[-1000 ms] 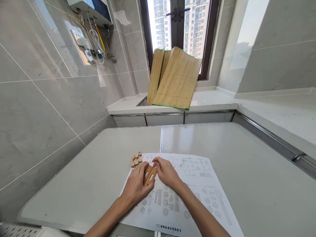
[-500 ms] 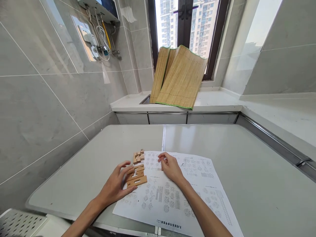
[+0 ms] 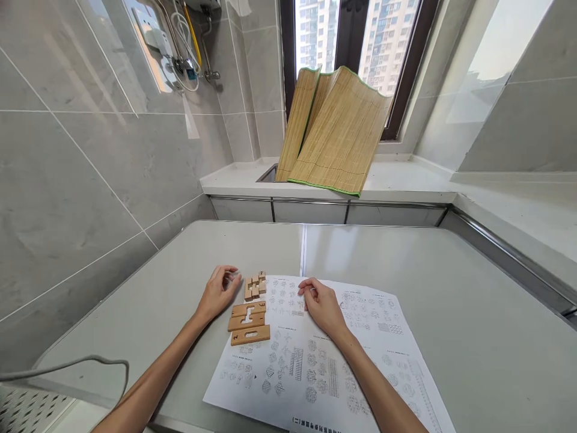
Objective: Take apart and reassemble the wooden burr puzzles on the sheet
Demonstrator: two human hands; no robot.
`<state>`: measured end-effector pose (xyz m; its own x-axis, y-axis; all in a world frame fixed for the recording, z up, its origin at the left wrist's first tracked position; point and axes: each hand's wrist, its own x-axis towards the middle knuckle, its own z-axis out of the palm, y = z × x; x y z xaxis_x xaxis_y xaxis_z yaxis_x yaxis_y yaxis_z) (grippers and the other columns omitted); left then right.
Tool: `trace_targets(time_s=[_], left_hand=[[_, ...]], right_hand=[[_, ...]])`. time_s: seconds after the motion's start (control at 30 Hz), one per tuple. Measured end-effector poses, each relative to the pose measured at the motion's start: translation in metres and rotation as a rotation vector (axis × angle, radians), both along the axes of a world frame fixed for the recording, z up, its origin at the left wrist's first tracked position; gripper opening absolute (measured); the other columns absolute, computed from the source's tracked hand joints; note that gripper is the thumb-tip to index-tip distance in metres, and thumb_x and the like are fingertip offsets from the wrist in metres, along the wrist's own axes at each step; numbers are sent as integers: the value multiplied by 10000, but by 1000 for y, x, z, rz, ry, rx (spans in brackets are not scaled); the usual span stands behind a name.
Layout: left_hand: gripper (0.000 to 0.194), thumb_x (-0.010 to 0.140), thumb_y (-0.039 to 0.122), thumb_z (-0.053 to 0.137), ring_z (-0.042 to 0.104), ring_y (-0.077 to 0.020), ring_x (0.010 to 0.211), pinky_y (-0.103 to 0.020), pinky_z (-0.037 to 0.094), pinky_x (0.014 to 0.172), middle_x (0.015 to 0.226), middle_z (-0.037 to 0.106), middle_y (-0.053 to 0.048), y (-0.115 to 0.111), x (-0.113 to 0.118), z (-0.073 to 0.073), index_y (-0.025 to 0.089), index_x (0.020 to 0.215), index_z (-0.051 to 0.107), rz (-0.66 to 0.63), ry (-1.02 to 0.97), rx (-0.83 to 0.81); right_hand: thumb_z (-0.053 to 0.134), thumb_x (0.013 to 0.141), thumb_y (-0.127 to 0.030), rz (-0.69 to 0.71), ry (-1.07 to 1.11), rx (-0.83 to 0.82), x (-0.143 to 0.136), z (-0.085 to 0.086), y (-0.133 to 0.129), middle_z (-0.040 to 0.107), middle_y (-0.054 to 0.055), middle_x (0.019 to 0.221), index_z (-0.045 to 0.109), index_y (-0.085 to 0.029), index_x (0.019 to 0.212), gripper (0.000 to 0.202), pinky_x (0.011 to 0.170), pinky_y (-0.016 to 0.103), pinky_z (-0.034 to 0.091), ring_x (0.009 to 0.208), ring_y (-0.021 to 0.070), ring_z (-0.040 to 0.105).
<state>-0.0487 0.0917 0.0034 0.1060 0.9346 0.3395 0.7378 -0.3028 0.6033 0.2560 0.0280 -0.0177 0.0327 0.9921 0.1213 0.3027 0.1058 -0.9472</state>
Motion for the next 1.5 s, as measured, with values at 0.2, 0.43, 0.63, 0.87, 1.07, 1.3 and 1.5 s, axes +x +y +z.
trace_targets(time_s=[0.2,0.43,0.63,0.87,1.07,1.3,1.5], left_hand=[[273,979,435,516,609,-174,793,-297,487,735,958,680,-36,5,8,2,200,1061,630,-64,15,-81],[252,1009,430,498,613,-226,1045,-350,508,903,1145,639,-75,-20,16,11,227,1111,608,-182,17,-39],[251,992,435,547,573,-242,1187,-392,471,1018,1263,591,-72,-12,13,7,249,1159,568,-151,-22,-48],[445,903,478,671,551,-275,1258,-435,455,1066,1388,561,-82,-5,15,4,258,1262,529,-178,-26,-115],[732,779,440,805,563,-310,1274,-468,476,1078,1440,552,-112,9,28,6,271,1408,470,-328,-54,-237],[789,694,437,874,620,-277,1191,-451,495,1067,1304,646,-93,25,41,2,251,1370,512,-384,-85,-216],[708,752,532,816,613,-296,1238,-473,482,1082,1323,651,-95,25,37,-2,249,1341,543,-240,-46,-214]], right_hand=[[453,937,-345,-2,-53,-18,-2,-1,4,756,14,850,657,-244,919,228,583,287,428,553,160,572],[443,957,-345,6,-149,-5,-4,-3,8,747,11,821,670,-249,921,250,583,294,399,541,163,483],[448,952,-318,9,-187,2,-5,-5,9,748,9,847,658,-259,928,219,603,294,417,579,174,520],[427,953,-287,23,-194,14,-4,-2,5,741,17,846,647,-258,917,224,609,304,415,595,181,538],[447,933,-253,32,-173,36,-3,-3,7,747,15,850,656,-260,916,210,600,294,405,609,186,552],[453,925,-246,42,-158,38,-1,-5,6,745,7,858,651,-264,919,200,598,291,397,595,182,526],[443,942,-266,37,-177,31,-2,-2,4,739,2,842,649,-269,910,209,604,295,397,610,186,541]])
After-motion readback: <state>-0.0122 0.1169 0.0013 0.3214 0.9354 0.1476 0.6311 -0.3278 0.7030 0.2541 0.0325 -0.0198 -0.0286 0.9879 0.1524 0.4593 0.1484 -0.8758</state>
